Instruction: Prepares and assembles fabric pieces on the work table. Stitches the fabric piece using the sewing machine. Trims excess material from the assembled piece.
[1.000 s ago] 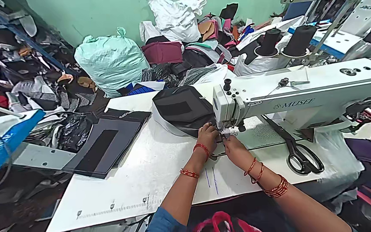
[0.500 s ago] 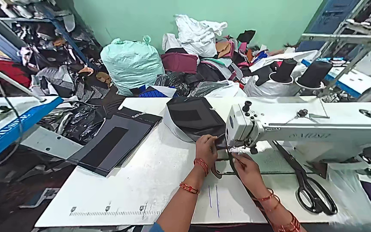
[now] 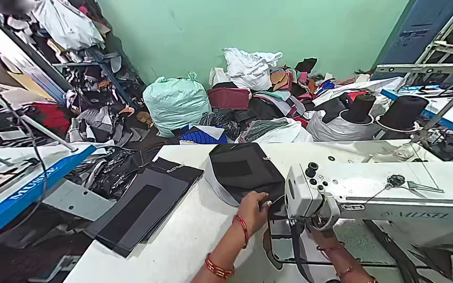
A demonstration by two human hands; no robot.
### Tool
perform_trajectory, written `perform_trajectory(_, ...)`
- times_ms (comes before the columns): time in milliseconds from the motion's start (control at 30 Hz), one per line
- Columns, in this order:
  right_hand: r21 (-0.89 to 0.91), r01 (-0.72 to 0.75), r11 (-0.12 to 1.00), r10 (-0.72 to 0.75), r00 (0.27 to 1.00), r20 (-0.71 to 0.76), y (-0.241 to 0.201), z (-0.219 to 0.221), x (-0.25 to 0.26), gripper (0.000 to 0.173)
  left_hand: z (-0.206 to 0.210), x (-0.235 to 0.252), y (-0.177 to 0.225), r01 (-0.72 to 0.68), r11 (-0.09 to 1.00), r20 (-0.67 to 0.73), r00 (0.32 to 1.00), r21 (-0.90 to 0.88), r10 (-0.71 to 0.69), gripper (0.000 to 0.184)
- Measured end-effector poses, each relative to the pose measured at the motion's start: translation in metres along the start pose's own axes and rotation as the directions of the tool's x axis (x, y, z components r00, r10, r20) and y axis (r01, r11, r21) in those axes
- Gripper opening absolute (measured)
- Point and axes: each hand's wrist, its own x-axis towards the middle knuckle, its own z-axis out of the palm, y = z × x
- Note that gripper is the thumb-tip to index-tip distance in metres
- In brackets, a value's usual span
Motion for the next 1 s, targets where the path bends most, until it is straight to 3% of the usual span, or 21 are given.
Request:
perform_trajectory(33, 0.066, 0.061, 0.996, -0.058, 0.998, -0.037, 0.014, 0.003, 0.004, 0.047, -0.020, 0.014, 0.009, 0.062, 0.996, 0.109, 0.992, 0.064, -0.068, 0.036)
perform_trajectory(67, 0.127, 0.132, 0.983, -0.124, 0.990, -0.066, 0.027, 0.006, 0.007, 0.045, -0.039, 0.031, 0.015, 0.096, 0.987, 0.131, 0.985, 0.126, -0.112, 0.037)
perform_trajectory(167, 0.311, 0.229, 0.922, -0.226, 0.973, -0.049, 0.056, 0.013, 0.013, 0.048, -0.084, 0.102, 0.026, 0.188, 0.932, -0.044, 0.982, 0.310, -0.184, 0.041)
perform_trajectory(200, 0.307, 0.415, 0.856, -0.380, 0.909, -0.171, 0.082, 0.030, 0.021, 0.046, -0.093, 0.131, 0.022, 0.203, 0.914, -0.137, 0.977, 0.351, -0.164, 0.039)
perform_trajectory(233, 0.279, 0.647, 0.709, -0.559, 0.758, -0.336, 0.108, 0.051, 0.036, 0.046, -0.099, 0.162, 0.014, 0.206, 0.904, -0.215, 0.968, 0.375, -0.131, 0.038)
perform_trajectory(267, 0.269, 0.424, 0.865, -0.402, 0.906, -0.136, 0.088, 0.033, 0.021, 0.041, -0.104, 0.192, 0.005, 0.225, 0.894, -0.253, 0.958, 0.388, -0.132, 0.042)
perform_trajectory(300, 0.214, 0.189, 0.958, -0.199, 0.980, 0.026, 0.059, 0.016, 0.007, 0.036, -0.105, 0.217, -0.006, 0.235, 0.886, -0.277, 0.952, 0.400, -0.127, 0.048)
perform_trajectory(333, 0.130, 0.084, 0.988, -0.097, 0.991, 0.092, 0.037, 0.007, 0.001, 0.036, -0.104, 0.238, -0.019, 0.235, 0.887, -0.298, 0.947, 0.399, -0.117, 0.054)
perform_trajectory(433, -0.012, 0.006, 1.000, -0.003, 0.972, 0.234, 0.002, -0.013, -0.008, 0.032, -0.092, 0.279, -0.064, 0.319, 0.860, -0.358, 0.917, 0.398, -0.175, 0.068)
perform_trajectory(533, -0.035, 0.007, 0.999, 0.003, 0.962, 0.272, -0.006, -0.014, -0.010, 0.031, -0.079, 0.298, -0.118, 0.457, 0.809, -0.355, 0.874, 0.370, -0.331, 0.078)
perform_trajectory(633, -0.176, 0.078, 0.981, -0.036, 0.971, 0.234, 0.010, 0.003, 0.006, 0.035, -0.081, 0.311, -0.139, 0.582, 0.743, -0.203, 0.813, 0.330, -0.546, 0.085)
perform_trajectory(733, -0.195, 0.067, 0.979, -0.016, 0.968, 0.251, 0.009, 0.006, 0.006, 0.036, -0.086, 0.315, -0.155, 0.587, 0.757, -0.197, 0.809, 0.286, -0.554, 0.079)
perform_trajectory(867, -0.134, -0.089, 0.987, 0.135, 0.913, 0.385, -0.030, -0.023, -0.004, 0.034, -0.084, 0.309, -0.147, 0.571, 0.770, -0.244, 0.820, 0.285, -0.517, 0.063)
perform_trajectory(933, -0.096, -0.032, 0.995, 0.068, 0.916, 0.396, -0.016, -0.019, -0.004, 0.035, -0.082, 0.304, -0.140, 0.632, 0.707, -0.301, 0.774, 0.318, -0.557, 0.077)
perform_trajectory(1000, 0.076, 0.122, 0.990, -0.140, 0.935, 0.325, 0.029, -0.006, -0.007, 0.034, -0.081, 0.304, -0.147, 0.703, 0.626, -0.344, 0.712, 0.339, -0.613, 0.096)
